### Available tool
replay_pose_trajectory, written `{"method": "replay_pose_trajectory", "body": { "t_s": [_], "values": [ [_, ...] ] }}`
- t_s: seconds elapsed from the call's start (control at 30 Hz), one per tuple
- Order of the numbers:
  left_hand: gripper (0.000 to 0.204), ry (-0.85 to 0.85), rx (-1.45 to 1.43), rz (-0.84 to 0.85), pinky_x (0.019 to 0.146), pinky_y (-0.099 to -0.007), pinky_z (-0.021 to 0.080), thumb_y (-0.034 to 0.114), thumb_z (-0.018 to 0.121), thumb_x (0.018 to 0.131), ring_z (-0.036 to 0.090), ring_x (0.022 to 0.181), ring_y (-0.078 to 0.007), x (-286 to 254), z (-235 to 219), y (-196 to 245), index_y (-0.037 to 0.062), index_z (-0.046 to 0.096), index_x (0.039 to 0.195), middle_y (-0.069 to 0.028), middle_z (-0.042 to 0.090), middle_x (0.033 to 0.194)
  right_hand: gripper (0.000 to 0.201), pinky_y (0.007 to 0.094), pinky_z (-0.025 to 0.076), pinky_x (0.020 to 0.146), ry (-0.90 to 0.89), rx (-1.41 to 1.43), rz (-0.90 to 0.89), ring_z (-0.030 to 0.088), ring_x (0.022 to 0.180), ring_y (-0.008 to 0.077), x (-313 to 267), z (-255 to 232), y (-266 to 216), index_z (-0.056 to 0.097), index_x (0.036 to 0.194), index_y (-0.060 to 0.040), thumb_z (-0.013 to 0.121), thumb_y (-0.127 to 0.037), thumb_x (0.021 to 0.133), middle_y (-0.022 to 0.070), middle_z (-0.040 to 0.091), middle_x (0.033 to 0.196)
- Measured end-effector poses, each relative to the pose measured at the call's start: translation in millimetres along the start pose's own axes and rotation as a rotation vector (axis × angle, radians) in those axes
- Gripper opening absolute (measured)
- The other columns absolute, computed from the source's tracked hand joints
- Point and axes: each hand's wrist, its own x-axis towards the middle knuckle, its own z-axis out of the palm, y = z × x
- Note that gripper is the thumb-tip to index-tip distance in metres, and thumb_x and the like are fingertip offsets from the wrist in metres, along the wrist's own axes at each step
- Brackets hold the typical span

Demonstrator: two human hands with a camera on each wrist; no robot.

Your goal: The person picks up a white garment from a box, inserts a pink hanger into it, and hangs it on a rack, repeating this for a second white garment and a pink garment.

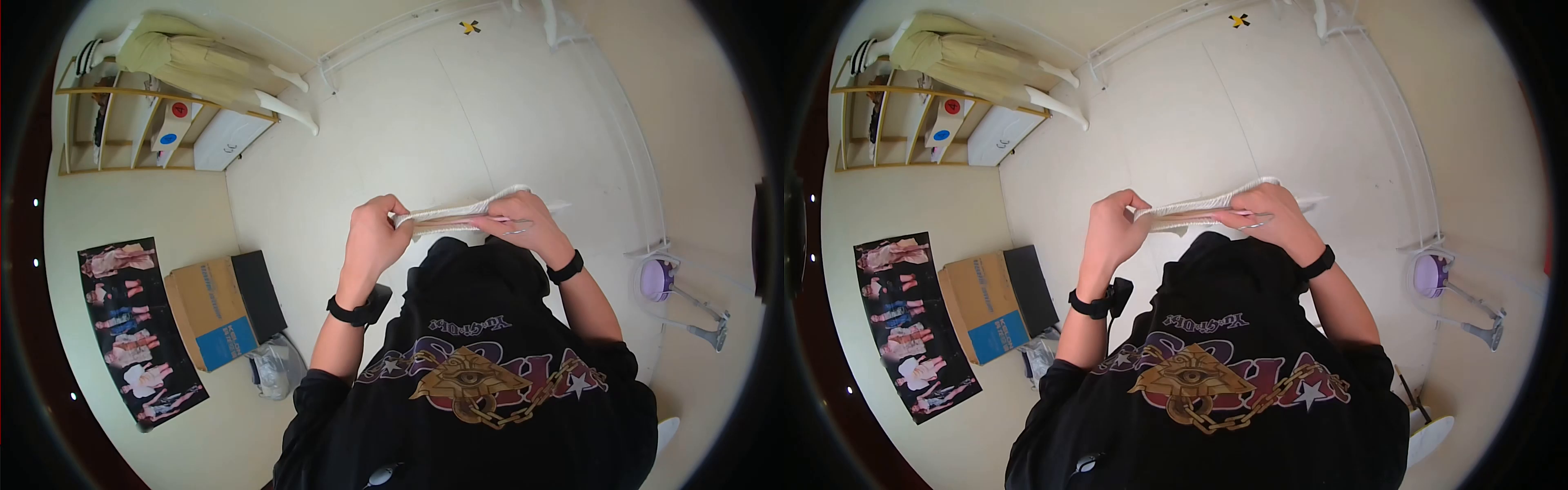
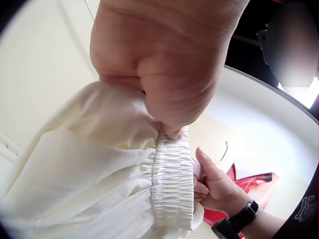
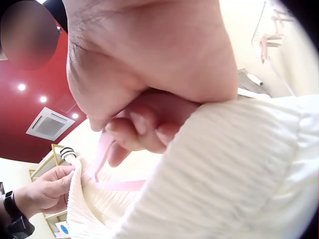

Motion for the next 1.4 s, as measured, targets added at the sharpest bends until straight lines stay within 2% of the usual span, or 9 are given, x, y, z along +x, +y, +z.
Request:
{"method": "replay_pose_trajectory", "body": {
  "t_s": [0.23, 0.37, 0.43, 0.5, 0.87, 0.93, 1.07, 1.17, 1.4],
  "values": [
    [0.024, -0.150, -0.197, -0.054, 0.069, -0.0319, 0.057, 0.014, 0.079, 0.092, 0.069, 0.071, -0.0156, 65.7, -10.3, 3.7, 0.0004, 0.074, 0.111, -0.0082, 0.074, 0.082, 0.049, 0.0356, 0.030, 0.049, 0.049, 0.145, 0.080, 0.035, 0.049, 0.0192, 74.5, -36.4, 0.4, 0.060, 0.062, -0.0005, 0.087, -0.029, 0.093, 0.0088, 0.039, 0.053],
    [0.033, 0.036, -0.091, 0.433, 0.082, -0.0351, 0.058, 0.018, 0.085, 0.092, 0.072, 0.091, -0.0207, 111.5, -16.5, -15.4, 0.0039, 0.076, 0.121, -0.0088, 0.077, 0.101, 0.050, 0.0334, 0.029, 0.049, 0.146, 0.244, 0.242, 0.035, 0.055, 0.0074, 101.3, -54.2, 19.2, 0.060, 0.063, 0.0021, 0.082, -0.026, 0.099, 0.0017, 0.040, 0.054],
    [0.033, 0.120, 0.007, 0.615, 0.086, -0.0359, 0.057, 0.018, 0.085, 0.092, 0.072, 0.095, -0.0226, 134.5, -15.7, -28.8, 0.0047, 0.076, 0.122, -0.0091, 0.077, 0.107, 0.050, 0.0331, 0.030, 0.050, 0.200, 0.250, 0.330, 0.038, 0.054, 0.0083, 118.1, -63.5, 15.2, 0.063, 0.064, 0.0011, 0.080, -0.029, 0.101, 0.0016, 0.045, 0.053],
    [0.025, -0.068, -0.222, 0.506, 0.081, -0.0370, 0.058, 0.014, 0.080, 0.096, 0.071, 0.089, -0.0275, 161.6, -17.3, -42.9, 0.0039, 0.077, 0.119, -0.0114, 0.077, 0.103, 0.048, 0.0328, 0.032, 0.052, 0.194, 0.211, 0.325, 0.041, 0.056, 0.0088, 136.4, -64.9, 8.6, 0.066, 0.066, 0.0005, 0.076, -0.029, 0.103, 0.0017, 0.049, 0.055],
    [0.019, -0.086, -0.233, 0.685, 0.078, -0.0423, 0.055, 0.016, 0.076, 0.098, 0.068, 0.086, -0.0367, 286.3, -92.5, -68.9, 0.0014, 0.075, 0.110, -0.0159, 0.068, 0.091, 0.044, 0.0330, 0.036, 0.054, 0.260, 0.046, 0.362, 0.044, 0.059, 0.0093, 258.0, -37.2, -26.6, 0.067, 0.069, 0.0002, 0.080, -0.028, 0.100, -0.0002, 0.051, 0.057],
    [0.017, -0.028, -0.220, 0.721, 0.077, -0.0426, 0.055, 0.014, 0.075, 0.097, 0.067, 0.085, -0.0366, 296.3, -102.5, -82.5, 0.0014, 0.075, 0.109, -0.0159, 0.068, 0.091, 0.030, 0.0326, 0.047, 0.066, 0.244, 0.098, 0.305, 0.058, 0.073, 0.0131, 267.6, -31.2, -22.2, 0.074, 0.091, 0.0005, 0.088, -0.026, 0.091, 0.0055, 0.066, 0.076],
    [0.011, 0.128, -0.206, 0.710, 0.073, -0.0408, 0.052, 0.012, 0.076, 0.095, 0.065, 0.082, -0.0324, 324.9, -125.5, -112.7, 0.0038, 0.074, 0.100, -0.0107, 0.067, 0.088, 0.054, 0.0404, 0.056, 0.096, 0.318, -0.167, 0.054, 0.071, 0.107, 0.0306, 298.7, -38.7, -15.2, 0.074, 0.122, -0.0003, 0.094, -0.032, 0.082, 0.0140, 0.077, 0.109],
    [0.008, 0.215, -0.252, 0.639, 0.073, -0.0402, 0.051, 0.010, 0.076, 0.094, 0.063, 0.080, -0.0318, 343.3, -146.0, -133.4, 0.0035, 0.073, 0.098, -0.0105, 0.066, 0.086, 0.069, 0.0460, 0.053, 0.103, 0.096, -0.231, 0.255, 0.067, 0.121, 0.0349, 309.0, -44.6, 25.3, 0.071, 0.133, -0.0025, 0.096, -0.038, 0.079, 0.0146, 0.076, 0.120],
    [0.009, 0.334, -0.265, 0.355, 0.074, -0.0360, 0.049, 0.009, 0.073, 0.099, 0.063, 0.082, -0.0276, 386.6, -190.1, -172.4, 0.0006, 0.072, 0.103, -0.0117, 0.067, 0.089, 0.016, 0.0339, 0.054, 0.073, 0.013, 0.093, 0.224, 0.070, 0.078, 0.0225, 419.6, -42.2, 95.9, 0.075, 0.104, 0.0026, 0.077, -0.011, 0.096, 0.0136, 0.074, 0.087]
  ]
}}
